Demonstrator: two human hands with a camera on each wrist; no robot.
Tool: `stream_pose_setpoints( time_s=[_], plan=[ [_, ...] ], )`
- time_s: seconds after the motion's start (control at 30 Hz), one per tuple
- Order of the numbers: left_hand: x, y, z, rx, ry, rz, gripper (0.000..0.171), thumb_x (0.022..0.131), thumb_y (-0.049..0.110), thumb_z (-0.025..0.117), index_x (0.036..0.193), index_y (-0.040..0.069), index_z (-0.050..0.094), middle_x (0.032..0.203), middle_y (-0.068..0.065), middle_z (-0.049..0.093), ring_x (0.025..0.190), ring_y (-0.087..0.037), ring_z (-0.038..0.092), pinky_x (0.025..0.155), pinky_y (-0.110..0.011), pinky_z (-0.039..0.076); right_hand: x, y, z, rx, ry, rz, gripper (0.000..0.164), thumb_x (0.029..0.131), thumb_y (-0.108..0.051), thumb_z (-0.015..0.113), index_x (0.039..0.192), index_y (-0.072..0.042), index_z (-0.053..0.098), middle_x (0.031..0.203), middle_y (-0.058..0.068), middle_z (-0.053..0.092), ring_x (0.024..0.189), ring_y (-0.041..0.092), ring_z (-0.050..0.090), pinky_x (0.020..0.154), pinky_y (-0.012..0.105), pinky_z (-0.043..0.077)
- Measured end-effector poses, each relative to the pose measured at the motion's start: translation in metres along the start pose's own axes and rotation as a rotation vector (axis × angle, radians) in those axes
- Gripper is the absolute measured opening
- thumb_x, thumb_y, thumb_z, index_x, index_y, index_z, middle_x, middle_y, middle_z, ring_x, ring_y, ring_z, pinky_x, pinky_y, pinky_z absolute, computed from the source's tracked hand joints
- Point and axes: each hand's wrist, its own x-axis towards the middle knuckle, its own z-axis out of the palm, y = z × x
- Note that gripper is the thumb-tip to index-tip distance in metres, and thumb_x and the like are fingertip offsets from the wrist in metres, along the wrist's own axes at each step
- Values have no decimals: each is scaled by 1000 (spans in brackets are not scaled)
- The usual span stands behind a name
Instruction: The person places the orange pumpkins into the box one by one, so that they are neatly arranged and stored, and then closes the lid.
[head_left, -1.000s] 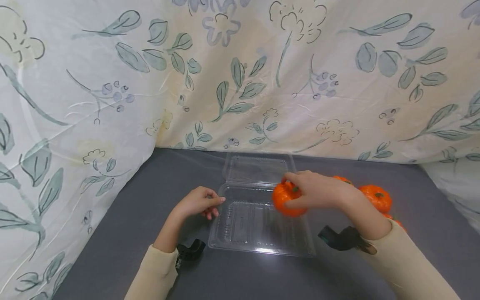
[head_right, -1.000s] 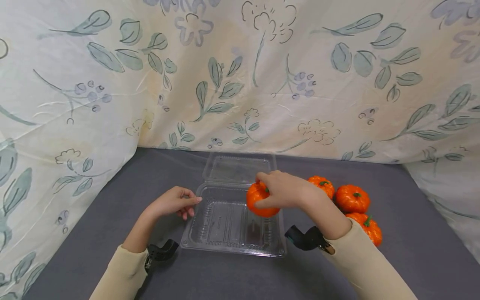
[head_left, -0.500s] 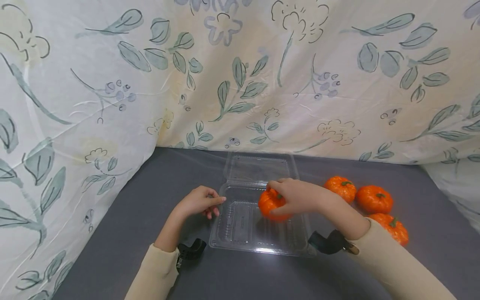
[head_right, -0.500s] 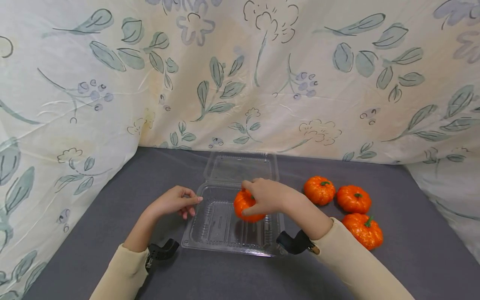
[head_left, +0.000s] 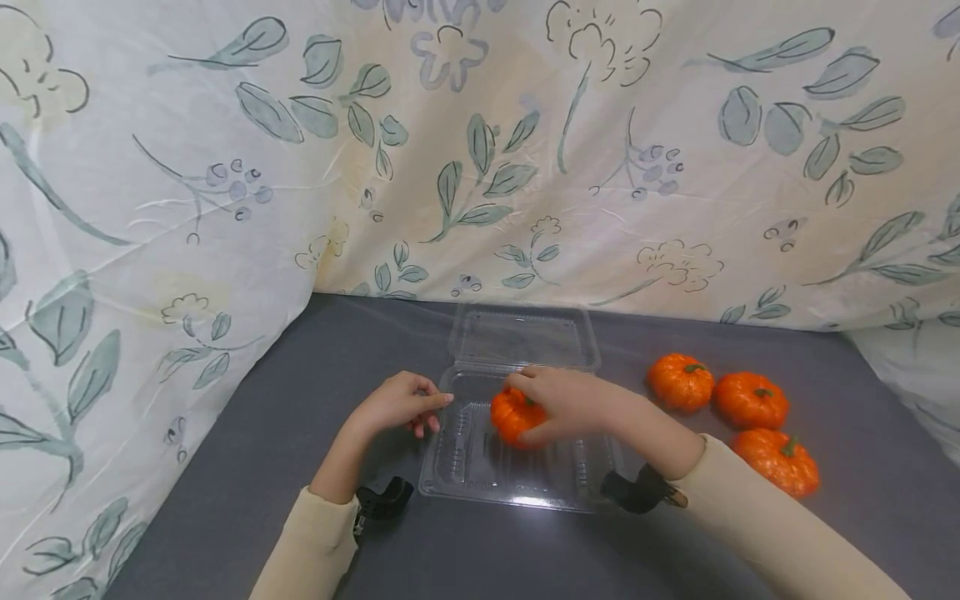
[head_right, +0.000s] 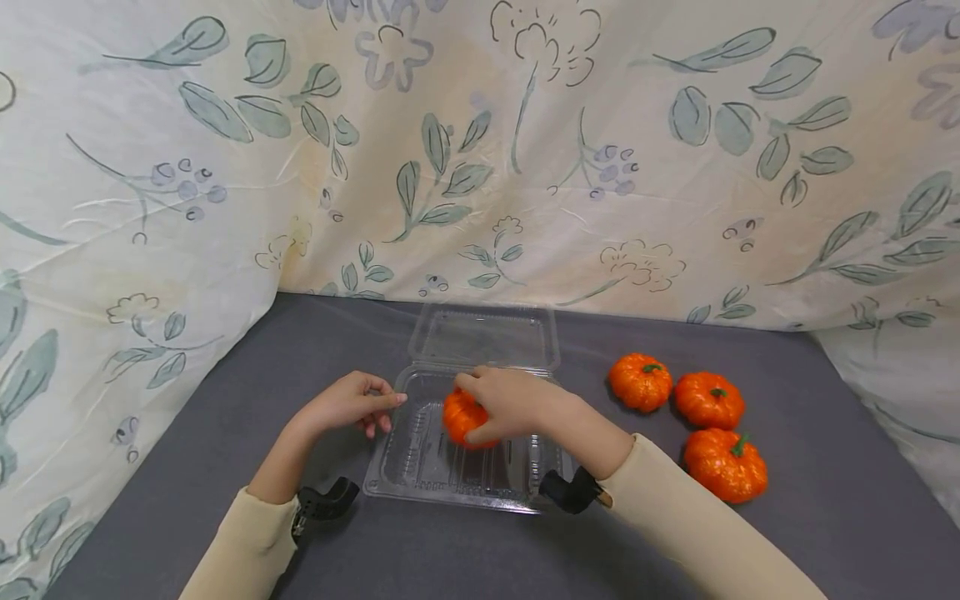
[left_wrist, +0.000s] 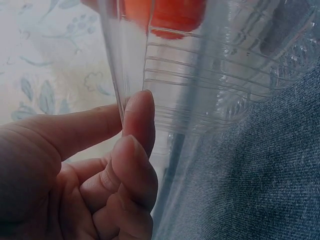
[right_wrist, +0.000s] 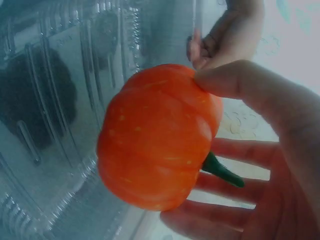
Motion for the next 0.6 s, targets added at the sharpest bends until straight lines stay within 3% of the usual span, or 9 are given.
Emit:
stream_pose_setpoints(
  time_s=[0.13,0.6],
  plan=[
    [0,0,-1,5,-1,0,25,90,27,60,79,4,65,59,-2,64,46,-18,56,53,-35,49,5,-1,5,-3,3,-13,51,76,-33,66,120,-15,50,112,2,54,82,14,52,71,30,47],
    [1,0,-1,13,2,-4,26,90,29,61,79,5,65,58,-2,64,46,-18,56,53,-36,49,16,0,15,6,4,-81,55,77,-34,68,124,-15,49,116,3,53,88,14,53,79,31,48]
  ],
)
